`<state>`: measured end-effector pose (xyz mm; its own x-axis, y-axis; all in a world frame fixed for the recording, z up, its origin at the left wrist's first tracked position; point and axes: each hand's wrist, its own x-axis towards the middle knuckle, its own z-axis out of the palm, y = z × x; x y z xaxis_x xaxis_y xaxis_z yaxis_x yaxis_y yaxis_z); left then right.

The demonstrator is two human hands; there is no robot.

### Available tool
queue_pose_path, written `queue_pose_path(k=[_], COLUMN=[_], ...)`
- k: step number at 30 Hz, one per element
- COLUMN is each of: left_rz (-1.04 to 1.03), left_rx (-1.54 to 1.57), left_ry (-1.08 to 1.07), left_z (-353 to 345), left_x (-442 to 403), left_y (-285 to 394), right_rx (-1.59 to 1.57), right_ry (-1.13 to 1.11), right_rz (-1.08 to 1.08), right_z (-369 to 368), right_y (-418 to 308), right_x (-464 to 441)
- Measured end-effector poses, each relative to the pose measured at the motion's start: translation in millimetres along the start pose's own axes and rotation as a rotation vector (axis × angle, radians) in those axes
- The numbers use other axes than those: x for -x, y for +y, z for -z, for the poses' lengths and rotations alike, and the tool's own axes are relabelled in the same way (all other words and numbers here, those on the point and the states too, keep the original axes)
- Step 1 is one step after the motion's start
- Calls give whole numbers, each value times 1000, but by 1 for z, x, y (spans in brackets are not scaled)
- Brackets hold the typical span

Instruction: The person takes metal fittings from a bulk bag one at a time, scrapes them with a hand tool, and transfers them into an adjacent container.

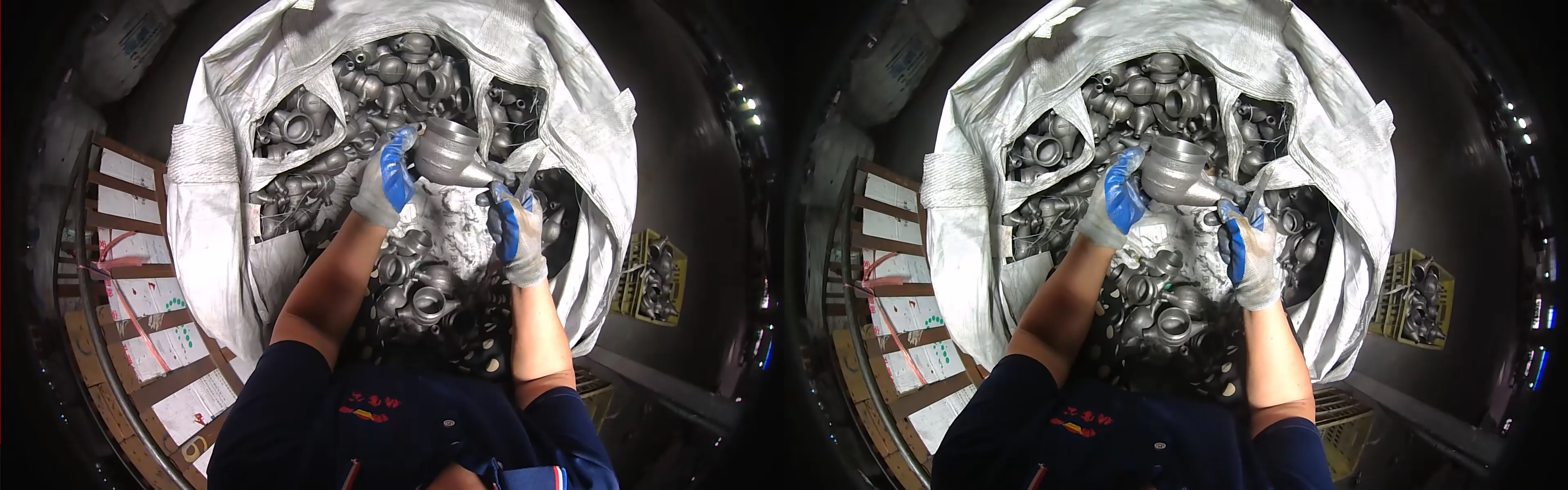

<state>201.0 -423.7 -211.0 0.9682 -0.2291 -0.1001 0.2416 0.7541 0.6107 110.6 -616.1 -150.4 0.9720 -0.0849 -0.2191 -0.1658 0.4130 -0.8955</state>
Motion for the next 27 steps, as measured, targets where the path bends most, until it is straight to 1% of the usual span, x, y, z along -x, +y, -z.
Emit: queue_pose_path(k=[1,3,5,6,8,10,14,16,17,19,20,22,23,25,27], left_rz=[-72,-68,-60,-182,-301,-143,-139,-102,-103,-227,-226,-372,-369,-139,-126], left_rx=[-80,-57,-31,-241,-451,-34,-89,3,3,-109,-108,-531,-531,-146,-143], left_ry=[-31,11,50,14,-24,-1,-14,-150,-148,-199,-196,-172,-169,-147,-142], left_z=[3,4,5,7,9,-2,-1,-4,-6,-13,-15,-22,-23,-25,-25], left_x=[1,1,1,1,1,5,6,10,10,8,9,13,14,13,14], left_y=[0,0,0,1,1,9,12,17,18,19,20,23,23,25,26], right_rx=[-1,-63,-57,-50,-57,-64,-96,-84,-91,-98,-91,-85,-74,-63,-45], right_ry=[-3,-31,-28,-26,-25,-26,-45,-41,-28,-14,-16,-16,-14,-9,70], right_rz=[1,-13,-16,-19,-18,-19,-31,-38,-49,-62,-78,-99,-103,-110,-176], right_z=[0,4,2,2,5,7,5,5,6,7,7,9,12,13,12], right_y=[1,5,7,8,16,18,17,18,19,20,19,19,21,22,21], right_x=[-1,-1,0,1,-3,-5,-5,-6,-6,-6,-6,-7,-7,-8,-9])
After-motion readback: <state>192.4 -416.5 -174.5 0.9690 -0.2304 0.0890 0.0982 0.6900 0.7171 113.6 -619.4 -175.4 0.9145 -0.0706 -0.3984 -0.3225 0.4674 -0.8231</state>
